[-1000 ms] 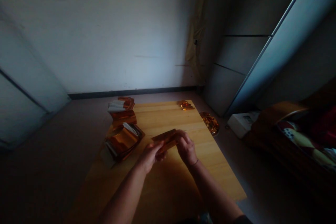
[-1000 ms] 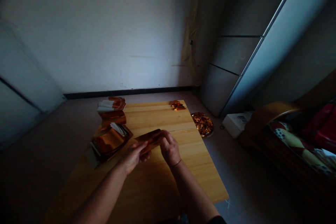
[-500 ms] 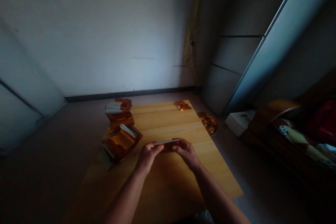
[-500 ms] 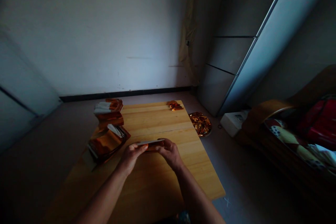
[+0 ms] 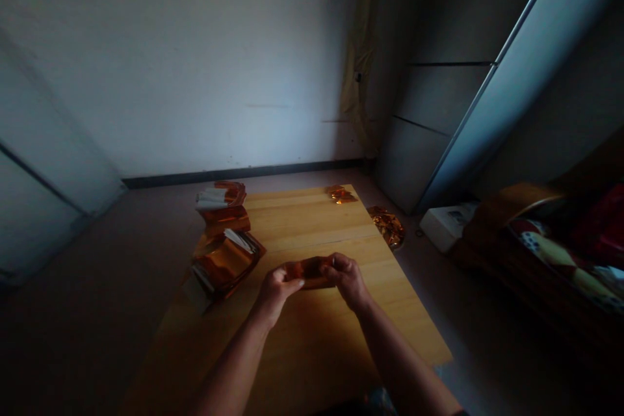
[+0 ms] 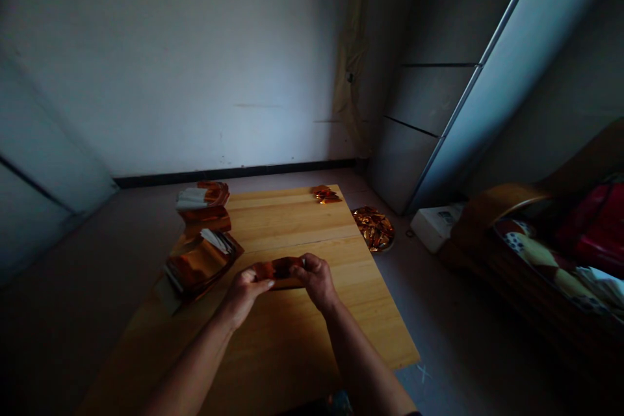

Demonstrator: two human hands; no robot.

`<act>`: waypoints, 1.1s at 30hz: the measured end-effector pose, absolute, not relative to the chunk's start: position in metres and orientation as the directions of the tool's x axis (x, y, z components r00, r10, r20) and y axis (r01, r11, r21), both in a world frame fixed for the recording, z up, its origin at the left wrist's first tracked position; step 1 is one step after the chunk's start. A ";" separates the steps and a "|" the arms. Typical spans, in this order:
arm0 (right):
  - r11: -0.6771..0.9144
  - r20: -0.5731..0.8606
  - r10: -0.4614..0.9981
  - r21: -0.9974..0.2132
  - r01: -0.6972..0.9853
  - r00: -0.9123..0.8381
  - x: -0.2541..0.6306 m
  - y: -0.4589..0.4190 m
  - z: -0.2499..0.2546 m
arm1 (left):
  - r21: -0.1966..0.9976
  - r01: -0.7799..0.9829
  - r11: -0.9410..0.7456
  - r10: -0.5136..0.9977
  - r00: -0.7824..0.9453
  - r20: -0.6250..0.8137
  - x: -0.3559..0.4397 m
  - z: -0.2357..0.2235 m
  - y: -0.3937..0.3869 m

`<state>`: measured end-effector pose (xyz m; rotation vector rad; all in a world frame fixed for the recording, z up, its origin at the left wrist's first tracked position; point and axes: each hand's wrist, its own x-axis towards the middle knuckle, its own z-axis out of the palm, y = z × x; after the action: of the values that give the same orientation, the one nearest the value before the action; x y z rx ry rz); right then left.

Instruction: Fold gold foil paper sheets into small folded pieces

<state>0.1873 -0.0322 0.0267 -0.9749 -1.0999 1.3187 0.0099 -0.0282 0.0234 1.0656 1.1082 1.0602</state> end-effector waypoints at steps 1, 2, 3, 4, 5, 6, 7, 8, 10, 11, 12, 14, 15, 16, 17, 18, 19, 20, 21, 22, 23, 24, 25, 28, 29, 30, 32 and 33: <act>0.029 0.040 0.998 -0.972 -0.235 -0.045 0.187 -0.031 0.026 | 0.976 -0.126 0.178 0.976 0.150 -0.159 0.010 0.025 -0.028; 0.019 0.029 0.999 -0.972 -0.232 -0.036 0.187 -0.031 0.025 | 0.971 -0.143 0.192 0.972 0.163 -0.168 0.010 0.026 -0.028; 0.015 0.022 0.999 -0.975 -0.224 -0.026 0.186 -0.030 0.025 | 0.968 -0.150 0.199 0.971 0.164 -0.174 0.010 0.027 -0.028; 0.016 0.020 1.000 -0.977 -0.211 -0.017 0.186 -0.030 0.025 | 0.970 -0.143 0.197 0.973 0.150 -0.175 0.010 0.028 -0.028; 0.018 0.022 1.000 -0.980 -0.199 -0.014 0.185 -0.030 0.026 | 0.975 -0.122 0.188 0.977 0.122 -0.173 0.010 0.028 -0.028; 0.019 0.023 1.000 -0.982 -0.189 -0.018 0.185 -0.030 0.027 | 0.980 -0.093 0.174 0.982 0.086 -0.166 0.010 0.028 -0.027; 0.016 0.021 0.999 -0.984 -0.177 -0.026 0.184 -0.030 0.028 | 0.985 -0.064 0.158 0.987 0.047 -0.155 0.009 0.028 -0.027; 0.011 0.017 0.999 -0.986 -0.166 -0.031 0.183 -0.031 0.029 | 0.989 -0.043 0.139 0.990 0.021 -0.139 0.010 0.027 -0.027; 0.000 0.005 0.999 -0.988 -0.152 -0.035 0.182 -0.031 0.031 | 0.994 -0.029 0.106 0.994 -0.019 -0.107 0.010 0.024 -0.027; -0.002 0.004 0.999 -0.988 -0.152 -0.036 0.181 -0.031 0.031 | 0.995 -0.031 0.096 0.995 -0.035 -0.097 0.011 0.022 -0.026; 0.000 0.007 0.999 -0.987 -0.158 -0.038 0.181 -0.032 0.032 | 0.995 -0.038 0.089 0.995 -0.050 -0.091 0.012 0.021 -0.026; 0.017 0.024 0.999 -0.983 -0.184 -0.038 0.181 -0.031 0.032 | 0.995 -0.053 0.085 0.994 -0.064 -0.088 0.013 0.018 -0.027; 0.028 0.034 0.999 -0.981 -0.191 -0.029 0.181 -0.031 0.031 | 0.994 -0.060 0.087 0.994 -0.064 -0.090 0.013 0.017 -0.027; 0.040 0.043 0.999 -0.981 -0.190 -0.013 0.181 -0.030 0.030 | 0.994 -0.065 0.092 0.993 -0.063 -0.096 0.013 0.016 -0.027; 0.051 0.050 0.999 -0.982 -0.181 0.005 0.182 -0.029 0.029 | 0.992 -0.070 0.101 0.992 -0.062 -0.106 0.014 0.016 -0.027; 0.059 0.056 0.998 -0.984 -0.167 0.020 0.182 -0.028 0.028 | 0.991 -0.075 0.112 0.991 -0.060 -0.116 0.014 0.017 -0.028; 0.065 0.062 0.998 -0.987 -0.149 0.027 0.182 -0.027 0.027 | 0.989 -0.084 0.121 0.990 -0.060 -0.126 0.014 0.018 -0.028; 0.071 0.068 0.997 -0.989 -0.132 0.029 0.183 -0.026 0.026 | 0.987 -0.101 0.126 0.989 -0.060 -0.133 0.015 0.020 -0.029; 0.077 0.075 0.997 -0.990 -0.117 0.027 0.183 -0.026 0.025 | 0.985 -0.120 0.128 0.989 -0.056 -0.135 0.015 0.022 -0.030; 0.084 0.082 0.996 -0.991 -0.106 0.025 0.183 -0.025 0.025 | 0.982 -0.139 0.125 0.990 -0.050 -0.133 0.016 0.024 -0.030; 0.089 0.087 0.996 -0.991 -0.096 0.023 0.183 -0.024 0.024 | 0.981 -0.154 0.121 0.991 -0.043 -0.129 0.017 0.026 -0.031; 0.089 0.087 0.996 -0.992 -0.087 0.021 0.183 -0.023 0.024 | 0.979 -0.165 0.116 0.992 -0.038 -0.124 0.018 0.028 -0.031; 0.086 0.084 0.996 -0.993 -0.081 0.020 0.182 -0.023 0.023 | 0.979 -0.170 0.111 0.992 -0.034 -0.119 0.018 0.028 -0.031; 0.068 0.067 0.998 -0.994 -0.081 0.023 0.181 -0.022 0.022 | 0.987 -0.139 0.077 0.995 -0.044 -0.084 0.018 0.023 -0.030; 0.067 0.065 0.998 -0.994 -0.085 0.027 0.181 -0.021 0.021 | 0.991 -0.120 0.065 0.996 -0.053 -0.072 0.018 0.019 -0.029; 0.068 0.065 0.997 -0.994 -0.089 0.030 0.181 -0.020 0.019 | 0.994 -0.097 0.055 0.996 -0.064 -0.061 0.017 0.015 -0.028; 0.069 0.066 0.997 -0.994 -0.084 0.035 0.181 -0.016 0.014 | 0.998 -0.045 0.046 0.995 -0.091 -0.050 0.016 0.006 -0.024; 0.069 0.067 0.997 -0.995 -0.065 0.041 0.181 -0.014 0.011 | 0.999 -0.016 0.049 0.993 -0.104 -0.050 0.016 0.002 -0.020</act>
<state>0.1807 -0.0137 0.0105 -1.1286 -1.1634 1.1618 0.0157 -0.0204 0.0021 1.1111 1.2981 1.2544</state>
